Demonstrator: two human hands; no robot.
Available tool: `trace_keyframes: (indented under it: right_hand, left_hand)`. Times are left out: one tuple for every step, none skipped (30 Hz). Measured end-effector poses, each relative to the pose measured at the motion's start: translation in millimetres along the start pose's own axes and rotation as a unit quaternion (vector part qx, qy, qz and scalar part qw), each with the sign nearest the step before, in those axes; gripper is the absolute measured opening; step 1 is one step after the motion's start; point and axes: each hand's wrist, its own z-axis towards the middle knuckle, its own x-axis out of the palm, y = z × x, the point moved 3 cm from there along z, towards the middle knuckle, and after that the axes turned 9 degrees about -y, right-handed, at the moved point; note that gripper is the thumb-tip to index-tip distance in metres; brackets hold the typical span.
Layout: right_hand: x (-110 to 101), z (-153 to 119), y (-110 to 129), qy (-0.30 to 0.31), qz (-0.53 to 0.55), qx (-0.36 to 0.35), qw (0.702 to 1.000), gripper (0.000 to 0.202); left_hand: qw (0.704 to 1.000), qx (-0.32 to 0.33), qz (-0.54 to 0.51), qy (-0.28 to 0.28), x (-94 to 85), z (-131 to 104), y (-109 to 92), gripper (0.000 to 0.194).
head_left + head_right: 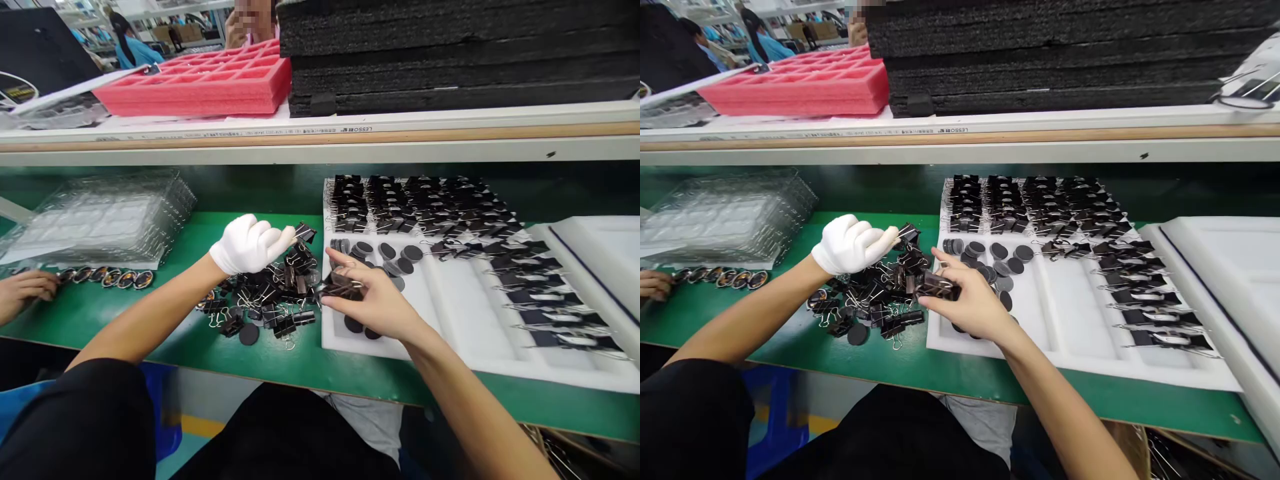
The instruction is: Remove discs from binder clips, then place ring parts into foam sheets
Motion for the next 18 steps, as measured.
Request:
trace_keyframes:
  right_hand:
    - [2,8,-1,0.023,-0.029,-0.011,0.999,0.01]
    - [5,16,-2,0.044,-0.054,-0.021,0.997,0.009]
    - [9,24,-2,0.064,-0.072,-0.029,0.995,0.009]
    - [12,32,-3,0.082,-0.088,-0.036,0.992,0.01]
    - [16,38,-3,0.094,-0.1,-0.043,0.99,0.011]
    - [19,43,-3,0.099,-0.11,-0.05,0.988,0.012]
    - [22,47,-3,0.098,-0.118,-0.059,0.986,0.013]
    - [25,50,-3,0.091,-0.125,-0.07,0.985,0.013]
    - [26,52,-3,0.082,-0.132,-0.082,0.984,0.015]
    - [28,53,-3,0.073,-0.137,-0.093,0.983,0.016]
    - [29,54,-3,0.068,-0.141,-0.103,0.982,0.018]
    - [29,55,-4,0.065,-0.143,-0.11,0.981,0.019]
    - [30,55,-4,0.067,-0.142,-0.116,0.981,0.018]
    - [29,55,-5,0.074,-0.139,-0.119,0.98,0.017]
    - [29,55,-5,0.082,-0.131,-0.12,0.981,0.015]
    - [28,55,-6,0.088,-0.121,-0.119,0.982,0.012]
    - [26,54,-6,0.085,-0.108,-0.115,0.984,0.01]
    - [23,53,-5,0.071,-0.088,-0.107,0.988,0.009]
  left_hand:
    - [1.0,0.004,0.006,-0.006,1.8,1,1,0.018]
    - [1.0,0.005,0.013,-0.012,3.2,2,2,0.017]
    - [1.0,-0.002,0.016,-0.017,4.1,3,2,0.017]
    - [0.999,-0.02,0.014,-0.022,4.7,3,3,0.017]
    - [0.998,-0.048,0.007,-0.026,5.2,4,5,0.017]
    - [0.996,-0.083,-0.005,-0.029,5.7,3,6,0.019]
    - [0.992,-0.121,-0.02,-0.03,6.8,2,7,0.02]
    - [0.986,-0.157,-0.039,-0.03,8.6,0,8,0.022]
    - [0.979,-0.189,-0.063,-0.031,11.3,-2,8,0.023]
    - [0.971,-0.216,-0.093,-0.031,14.9,-5,8,0.025]
    - [0.962,-0.24,-0.13,-0.031,19.2,-7,8,0.027]
    - [0.949,-0.262,-0.172,-0.029,24.0,-9,8,0.028]
    - [0.934,-0.284,-0.217,-0.027,28.8,-10,9,0.03]
    - [0.915,-0.308,-0.26,-0.024,32.9,-10,9,0.031]
    - [0.893,-0.337,-0.297,-0.023,35.7,-8,11,0.032]
    - [0.87,-0.369,-0.327,-0.026,36.6,-6,12,0.032]
    - [0.845,-0.404,-0.351,-0.031,35.5,-3,14,0.033]
    - [0.819,-0.437,-0.37,-0.038,32.2,1,15,0.034]
